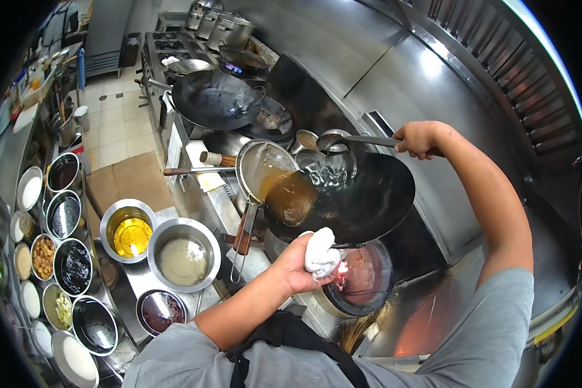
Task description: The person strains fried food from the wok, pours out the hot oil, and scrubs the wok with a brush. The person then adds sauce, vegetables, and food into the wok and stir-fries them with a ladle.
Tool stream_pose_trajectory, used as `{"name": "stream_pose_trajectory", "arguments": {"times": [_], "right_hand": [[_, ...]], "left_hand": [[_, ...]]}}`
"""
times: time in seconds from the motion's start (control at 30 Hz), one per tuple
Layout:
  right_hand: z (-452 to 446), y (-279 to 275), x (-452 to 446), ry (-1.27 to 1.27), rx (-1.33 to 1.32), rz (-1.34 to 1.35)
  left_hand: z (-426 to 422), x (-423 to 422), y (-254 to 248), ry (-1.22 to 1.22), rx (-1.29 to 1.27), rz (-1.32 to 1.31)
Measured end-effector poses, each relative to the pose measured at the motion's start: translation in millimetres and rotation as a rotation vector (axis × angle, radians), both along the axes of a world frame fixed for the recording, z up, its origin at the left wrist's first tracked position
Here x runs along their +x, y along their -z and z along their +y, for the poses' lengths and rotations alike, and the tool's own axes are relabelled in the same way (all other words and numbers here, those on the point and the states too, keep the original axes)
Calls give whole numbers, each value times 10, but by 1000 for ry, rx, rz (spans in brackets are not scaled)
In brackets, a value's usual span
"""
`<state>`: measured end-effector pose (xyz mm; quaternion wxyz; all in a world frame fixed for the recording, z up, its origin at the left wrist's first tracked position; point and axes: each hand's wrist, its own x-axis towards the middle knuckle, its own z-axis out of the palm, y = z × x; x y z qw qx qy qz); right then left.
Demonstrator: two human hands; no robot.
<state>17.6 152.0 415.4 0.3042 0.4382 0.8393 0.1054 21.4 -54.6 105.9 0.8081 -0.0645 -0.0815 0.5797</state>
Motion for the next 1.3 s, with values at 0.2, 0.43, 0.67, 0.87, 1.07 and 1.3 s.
{"name": "stream_pose_trajectory", "arguments": {"times": [0.2,0.43,0.67,0.87,1.07,1.3], "right_hand": [[-144,-291,-114,2,148,65],[-377,-795,302,-64,363,130],[921,15,1633,67,268,385],[1630,1361,2002,578,-123,1068],[2120,2543,1501,803,-541,1337],[2109,3498,831,1176,-1036,1371]], "left_hand": [[169,39,391,-68,148,-164],[869,3,1196,135,267,-166],[1456,364,819,57,10,556],[1322,875,1340,1,-313,1145],[1152,1150,1404,139,-277,1387],[1225,1558,1790,308,-231,1578]]}}
